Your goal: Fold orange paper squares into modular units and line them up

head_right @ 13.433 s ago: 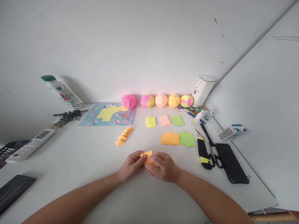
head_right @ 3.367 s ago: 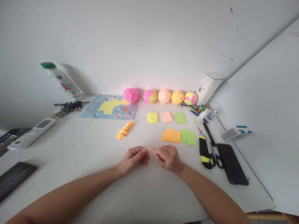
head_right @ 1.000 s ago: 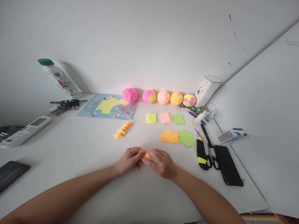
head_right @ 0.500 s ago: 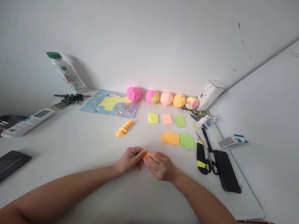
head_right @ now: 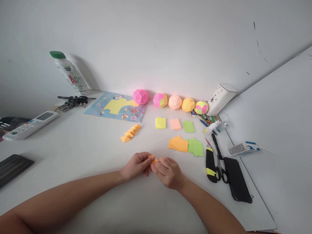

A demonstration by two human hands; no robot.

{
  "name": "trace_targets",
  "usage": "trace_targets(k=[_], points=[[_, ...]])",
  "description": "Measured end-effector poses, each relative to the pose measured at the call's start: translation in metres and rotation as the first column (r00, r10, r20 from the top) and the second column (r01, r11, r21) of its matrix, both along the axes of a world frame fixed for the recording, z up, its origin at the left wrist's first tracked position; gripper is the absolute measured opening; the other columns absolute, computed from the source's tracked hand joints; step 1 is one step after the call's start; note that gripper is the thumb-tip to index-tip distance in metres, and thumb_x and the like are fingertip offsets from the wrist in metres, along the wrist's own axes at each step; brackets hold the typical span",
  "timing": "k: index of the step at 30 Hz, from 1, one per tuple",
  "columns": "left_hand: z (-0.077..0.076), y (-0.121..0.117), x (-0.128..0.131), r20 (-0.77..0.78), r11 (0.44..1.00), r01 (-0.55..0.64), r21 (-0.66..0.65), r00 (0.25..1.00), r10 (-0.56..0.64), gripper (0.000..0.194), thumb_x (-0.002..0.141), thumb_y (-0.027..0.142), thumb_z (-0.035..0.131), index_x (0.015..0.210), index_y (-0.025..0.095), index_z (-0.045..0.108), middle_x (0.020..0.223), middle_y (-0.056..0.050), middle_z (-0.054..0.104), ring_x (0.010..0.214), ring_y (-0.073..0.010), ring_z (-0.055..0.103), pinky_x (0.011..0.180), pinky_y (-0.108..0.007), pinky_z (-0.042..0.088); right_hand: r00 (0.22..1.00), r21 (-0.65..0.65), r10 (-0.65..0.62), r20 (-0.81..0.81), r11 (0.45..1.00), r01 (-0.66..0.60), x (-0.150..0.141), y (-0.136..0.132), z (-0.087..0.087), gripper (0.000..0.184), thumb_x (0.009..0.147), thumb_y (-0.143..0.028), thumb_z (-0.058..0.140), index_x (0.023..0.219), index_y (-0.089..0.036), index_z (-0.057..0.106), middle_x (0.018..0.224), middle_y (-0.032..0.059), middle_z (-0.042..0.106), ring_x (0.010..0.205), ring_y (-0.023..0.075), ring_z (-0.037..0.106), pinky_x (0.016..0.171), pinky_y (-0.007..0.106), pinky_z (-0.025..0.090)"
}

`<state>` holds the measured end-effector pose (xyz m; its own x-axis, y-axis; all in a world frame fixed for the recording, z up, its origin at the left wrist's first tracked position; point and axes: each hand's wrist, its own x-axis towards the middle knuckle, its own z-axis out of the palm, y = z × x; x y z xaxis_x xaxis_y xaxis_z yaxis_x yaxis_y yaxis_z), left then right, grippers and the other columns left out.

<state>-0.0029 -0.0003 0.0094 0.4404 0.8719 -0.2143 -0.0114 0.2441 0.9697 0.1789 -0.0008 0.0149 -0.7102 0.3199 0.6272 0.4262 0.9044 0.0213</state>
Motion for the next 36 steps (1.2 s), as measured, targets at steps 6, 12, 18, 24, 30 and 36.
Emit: trace_targets(k=[6,12,18,24,30,36], points=[[-0.001,-0.002,0.000,-0.047,0.999,-0.012,0.041,0.999,0.014,0.036,0.081,0.049,0.048,0.073,0.015,0.058,0.055,0.001,0.056,0.045,-0.0090,0.050,0.045,-0.020,0.039,0.991,-0.199,-0.063,-0.120,0.979,0.038,-0.007,0.000,0.001,0.025,0.083,-0.004,0.049,0.093,-0.021,0.065,0.070,0.0045,0.063,0.068,0.0170,0.055,0.055,0.028,0.049],[0.002,-0.001,-0.001,-0.092,0.992,0.004,0.125,0.996,0.008,0.035,0.084,0.044,0.045,0.083,0.015,0.063,0.070,-0.003,0.064,0.051,-0.0086,0.046,0.048,-0.021,0.039,0.966,-0.394,-0.116,-0.231,0.919,0.016,-0.007,0.000,0.000,0.020,0.083,-0.008,0.049,0.086,-0.019,0.066,0.072,0.0058,0.063,0.065,0.0164,0.051,0.054,0.028,0.048],[0.007,-0.001,-0.003,-0.069,0.991,0.077,0.106,0.995,-0.070,0.034,0.085,0.041,0.043,0.096,0.017,0.064,0.086,-0.006,0.067,0.069,-0.0148,0.058,0.056,-0.023,0.045,0.910,-0.617,-0.276,-0.308,0.786,0.029,-0.008,-0.001,0.001,0.016,0.085,-0.020,0.052,0.077,-0.020,0.066,0.070,0.0056,0.063,0.064,0.0167,0.054,0.055,0.030,0.050],[0.009,-0.001,-0.005,-0.069,0.988,0.120,0.100,0.991,-0.114,0.035,0.087,0.038,0.041,0.104,0.017,0.063,0.086,-0.006,0.068,0.079,-0.0178,0.061,0.066,-0.026,0.048,0.856,-0.849,-0.429,-0.288,0.528,-0.021,-0.008,-0.001,0.002,0.011,0.079,-0.027,0.060,0.071,-0.019,0.061,0.072,0.0040,0.059,0.063,0.0151,0.055,0.054,0.027,0.048],[0.011,-0.001,-0.004,-0.015,0.983,0.144,0.113,0.990,-0.144,0.033,0.083,0.036,0.050,0.106,0.016,0.063,0.096,-0.008,0.068,0.088,-0.0203,0.063,0.078,-0.031,0.049,0.827,-0.951,-0.505,-0.249,0.291,-0.108,-0.006,0.000,0.003,0.016,0.078,-0.031,0.062,0.070,-0.018,0.058,0.071,0.0013,0.058,0.060,0.0128,0.055,0.055,0.026,0.048],[0.010,-0.001,-0.003,0.010,0.983,0.147,0.111,0.989,-0.149,0.032,0.083,0.037,0.049,0.103,0.016,0.063,0.098,-0.008,0.068,0.086,-0.0201,0.063,0.080,-0.034,0.050,0.781,-0.982,-0.596,-0.187,0.133,-0.134,-0.005,0.002,-0.001,0.025,0.071,-0.040,0.067,0.072,-0.017,0.057,0.067,-0.0005,0.059,0.058,0.0124,0.054,0.054,0.026,0.047]])
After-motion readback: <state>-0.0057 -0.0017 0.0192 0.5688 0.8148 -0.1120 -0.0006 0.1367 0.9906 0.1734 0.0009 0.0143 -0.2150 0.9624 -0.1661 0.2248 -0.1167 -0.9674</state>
